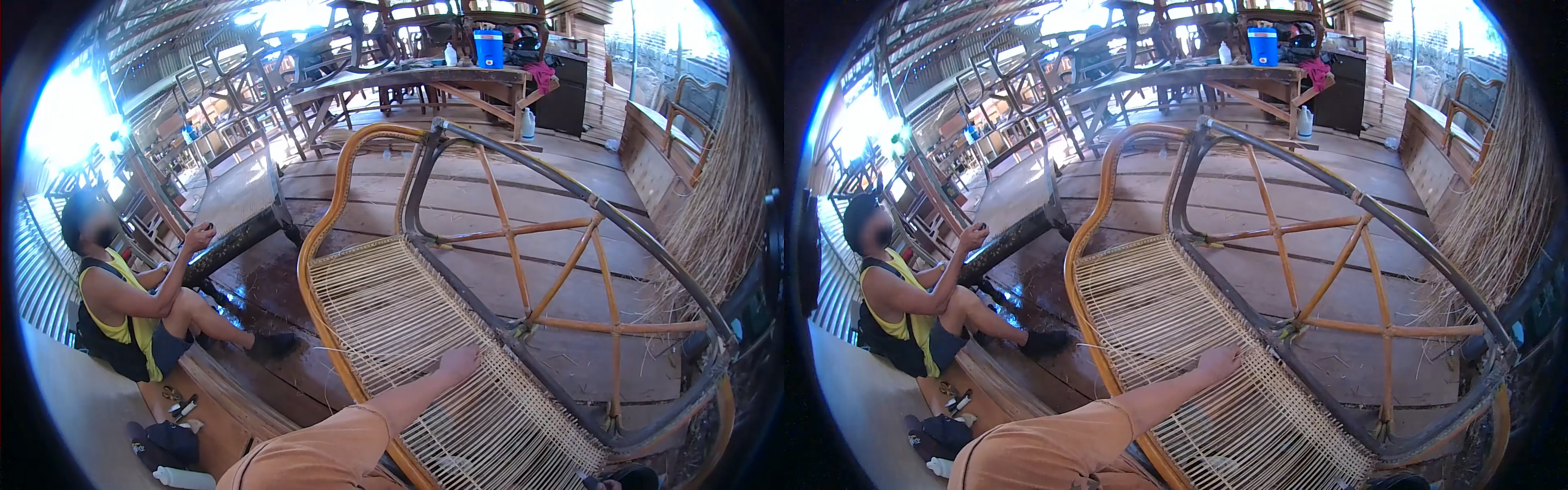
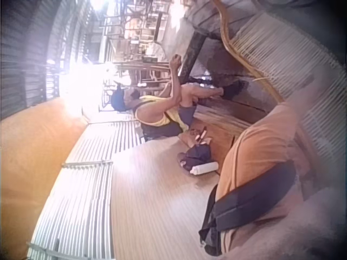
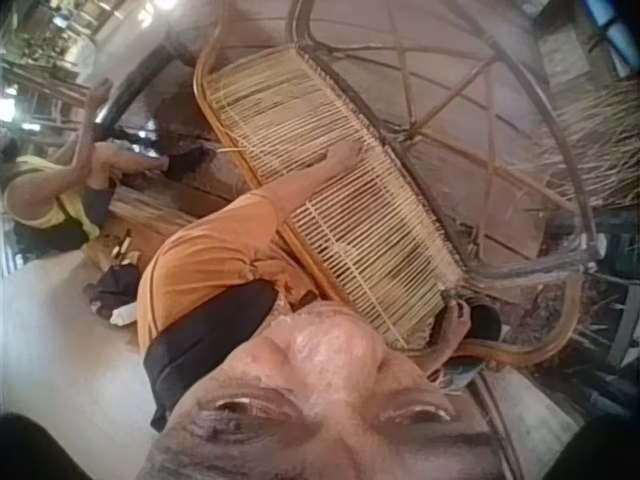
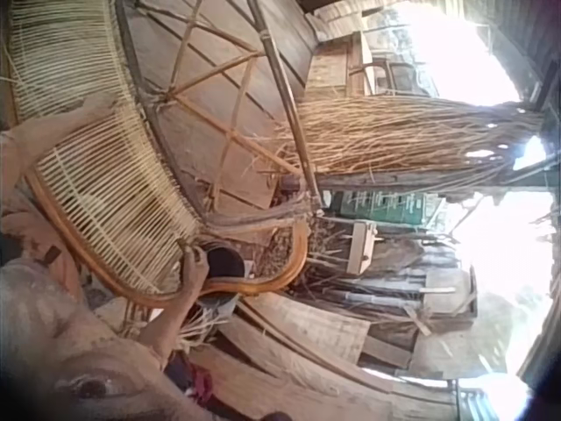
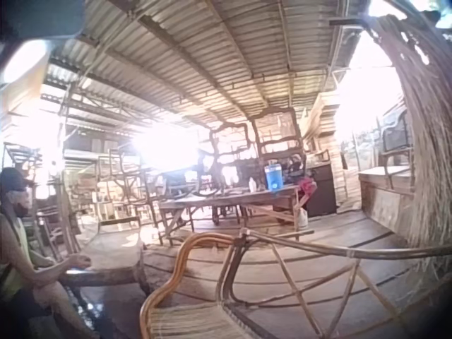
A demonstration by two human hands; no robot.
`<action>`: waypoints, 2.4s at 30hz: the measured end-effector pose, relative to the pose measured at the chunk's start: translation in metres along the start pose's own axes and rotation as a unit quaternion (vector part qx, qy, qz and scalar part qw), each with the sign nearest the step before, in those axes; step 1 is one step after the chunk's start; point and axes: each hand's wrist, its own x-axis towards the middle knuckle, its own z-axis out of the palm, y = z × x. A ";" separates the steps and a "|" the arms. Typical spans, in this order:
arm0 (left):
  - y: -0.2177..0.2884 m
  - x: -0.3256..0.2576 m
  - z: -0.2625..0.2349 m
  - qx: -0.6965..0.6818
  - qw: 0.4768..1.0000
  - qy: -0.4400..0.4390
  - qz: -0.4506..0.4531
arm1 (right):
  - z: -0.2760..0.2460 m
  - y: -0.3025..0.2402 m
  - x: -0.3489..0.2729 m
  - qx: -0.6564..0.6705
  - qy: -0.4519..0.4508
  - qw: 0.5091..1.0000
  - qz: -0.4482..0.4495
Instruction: Secure and weave bamboo slats onto a chair frame using a hammer and a utility knife.
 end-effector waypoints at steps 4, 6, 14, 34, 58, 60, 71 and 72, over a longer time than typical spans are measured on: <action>0.002 -0.002 -0.003 -0.001 1.000 0.003 0.012 | 0.005 -0.006 -0.008 -0.069 0.030 0.993 -0.091; 0.001 -0.002 -0.004 -0.002 1.000 0.011 0.016 | 0.007 -0.004 -0.007 -0.070 0.024 0.995 -0.070; -0.001 -0.001 0.001 -0.007 1.000 0.022 0.016 | 0.014 0.008 0.001 -0.079 0.029 0.996 -0.043; -0.007 0.005 0.009 0.005 1.000 0.002 0.001 | 0.024 0.026 -0.004 0.006 0.009 0.996 -0.085; -0.001 0.000 0.000 0.004 1.000 0.020 0.023 | 0.025 0.058 0.006 -0.022 0.022 0.996 -0.087; -0.001 0.000 0.000 0.005 1.000 0.018 0.022 | 0.026 0.055 0.005 -0.023 0.025 0.995 -0.097; 0.002 -0.002 -0.004 -0.004 1.000 -0.011 0.002 | 0.031 0.028 -0.008 -0.024 0.004 0.997 -0.071; 0.003 -0.002 -0.006 -0.004 1.000 -0.011 0.003 | 0.031 0.031 -0.008 -0.024 0.005 0.997 -0.071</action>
